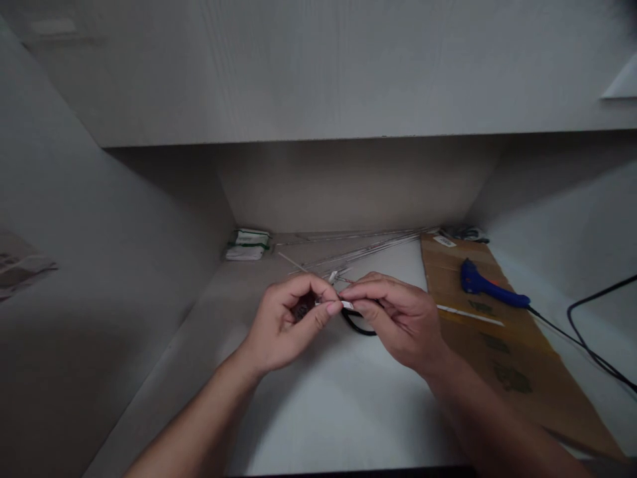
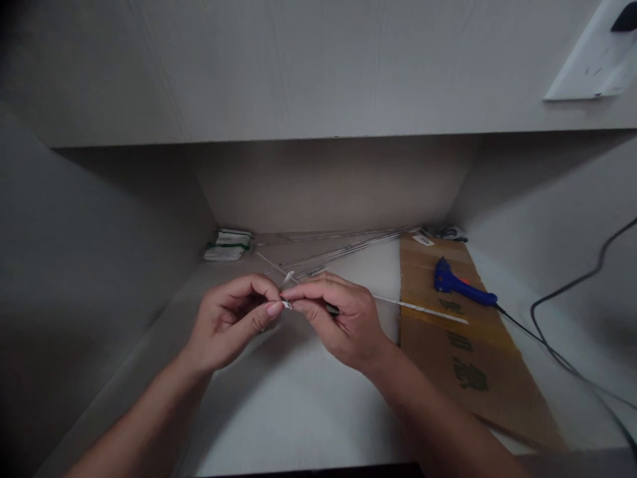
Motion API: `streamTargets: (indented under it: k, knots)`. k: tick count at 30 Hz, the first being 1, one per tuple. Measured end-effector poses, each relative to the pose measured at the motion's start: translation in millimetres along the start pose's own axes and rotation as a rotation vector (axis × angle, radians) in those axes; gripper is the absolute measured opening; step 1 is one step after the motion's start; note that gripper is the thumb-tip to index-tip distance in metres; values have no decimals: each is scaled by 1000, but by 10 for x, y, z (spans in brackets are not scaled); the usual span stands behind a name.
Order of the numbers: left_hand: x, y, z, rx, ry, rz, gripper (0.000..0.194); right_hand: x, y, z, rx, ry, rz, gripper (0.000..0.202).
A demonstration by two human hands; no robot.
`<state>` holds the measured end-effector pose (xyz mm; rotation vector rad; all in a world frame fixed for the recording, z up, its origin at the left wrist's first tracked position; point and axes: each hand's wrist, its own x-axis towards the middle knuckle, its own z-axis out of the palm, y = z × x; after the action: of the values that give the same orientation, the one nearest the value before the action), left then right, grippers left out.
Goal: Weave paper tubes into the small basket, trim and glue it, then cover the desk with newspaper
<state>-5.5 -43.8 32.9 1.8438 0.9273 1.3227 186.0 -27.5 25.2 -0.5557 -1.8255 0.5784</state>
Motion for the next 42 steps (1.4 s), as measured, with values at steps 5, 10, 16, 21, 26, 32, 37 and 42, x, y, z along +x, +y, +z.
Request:
streamTargets:
  k: [5, 10, 16, 21, 26, 32, 37, 42]
  knots:
    - [27, -13, 12, -157, -39, -84, 16, 39, -8, -15, 18, -23, -85, 24]
    - [34, -21, 11, -260, -88, -206, 20, 28, 13, -2, 25, -19, -125, 23]
    - [39, -48, 10, -400, -163, -301, 21, -5, -9, 26, -51, 6, -117, 20]
    - [67, -71, -13, -535, -177, -359, 20, -42, -26, 33, -51, -3, -61, 27]
    - [90, -86, -41, -629, -269, -444, 19, -24, -16, 33, -27, -51, -70, 30]
    - [78, -46, -32, -512, -247, -373, 17, -43, 8, 66, 10, 19, 66, 11]
    - [57, 5, 43, -290, -33, -259, 16, -44, 17, 103, 91, 87, 252, 1]
    - [80, 29, 63, -224, -38, -381, 16, 8, 4, 130, 318, 70, 419, 8]
